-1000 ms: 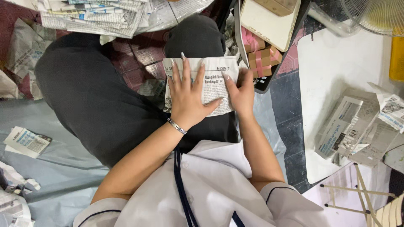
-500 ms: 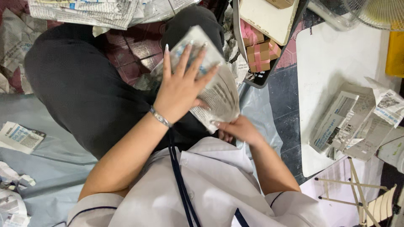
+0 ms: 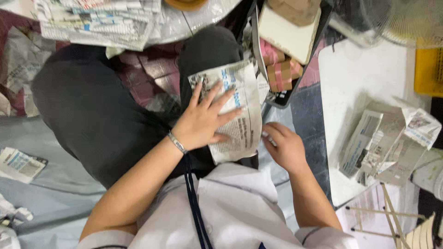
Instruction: The person wraps individual ceramic bowls and cups with newspaper sheets. They fold the paper around each item, tuck the edges, and place the wrapped items on a nearby table. The process repeats for several pieces.
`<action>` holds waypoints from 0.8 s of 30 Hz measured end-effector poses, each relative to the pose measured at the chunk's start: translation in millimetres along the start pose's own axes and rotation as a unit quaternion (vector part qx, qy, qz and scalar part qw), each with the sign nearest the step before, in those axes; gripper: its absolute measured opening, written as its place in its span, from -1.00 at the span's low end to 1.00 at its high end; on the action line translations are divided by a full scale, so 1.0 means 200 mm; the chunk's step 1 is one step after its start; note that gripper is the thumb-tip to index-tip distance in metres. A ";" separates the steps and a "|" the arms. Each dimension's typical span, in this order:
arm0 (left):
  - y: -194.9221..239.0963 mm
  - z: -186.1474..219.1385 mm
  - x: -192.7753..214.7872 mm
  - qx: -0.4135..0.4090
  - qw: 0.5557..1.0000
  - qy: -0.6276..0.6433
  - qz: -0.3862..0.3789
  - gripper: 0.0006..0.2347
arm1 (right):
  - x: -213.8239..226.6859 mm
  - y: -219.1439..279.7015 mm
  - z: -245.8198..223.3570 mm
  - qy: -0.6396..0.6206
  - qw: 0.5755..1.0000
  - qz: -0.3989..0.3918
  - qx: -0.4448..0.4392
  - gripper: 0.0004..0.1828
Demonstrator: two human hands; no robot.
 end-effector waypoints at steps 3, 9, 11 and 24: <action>-0.01 0.00 0.01 0.003 1.000 0.001 -0.019 -0.27 | 0.07 -0.03 -0.05 0.106 0.981 0.154 0.057 -0.54; -0.01 0.00 0.04 0.015 0.999 0.000 -0.038 -0.32 | 0.11 -0.18 -0.24 0.245 0.928 0.080 0.269 -0.42; 0.00 0.00 0.04 0.016 0.999 0.010 -0.037 -0.33 | 0.11 -0.21 -0.28 0.221 0.927 0.015 0.301 -0.49; 0.35 -0.06 0.01 -0.004 0.984 0.175 0.023 -0.28 | -0.12 -0.35 0.00 -0.210 0.965 0.052 0.147 -0.87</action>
Point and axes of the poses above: each hand's wrist, its own y-axis away from the middle knuckle, its own x-axis out of the back of the hand, z = x × y, the point moved 4 cm from there along -y, towards the middle knuckle, and after that the axes turned 11 degrees about -z, right-handed, at the moved point
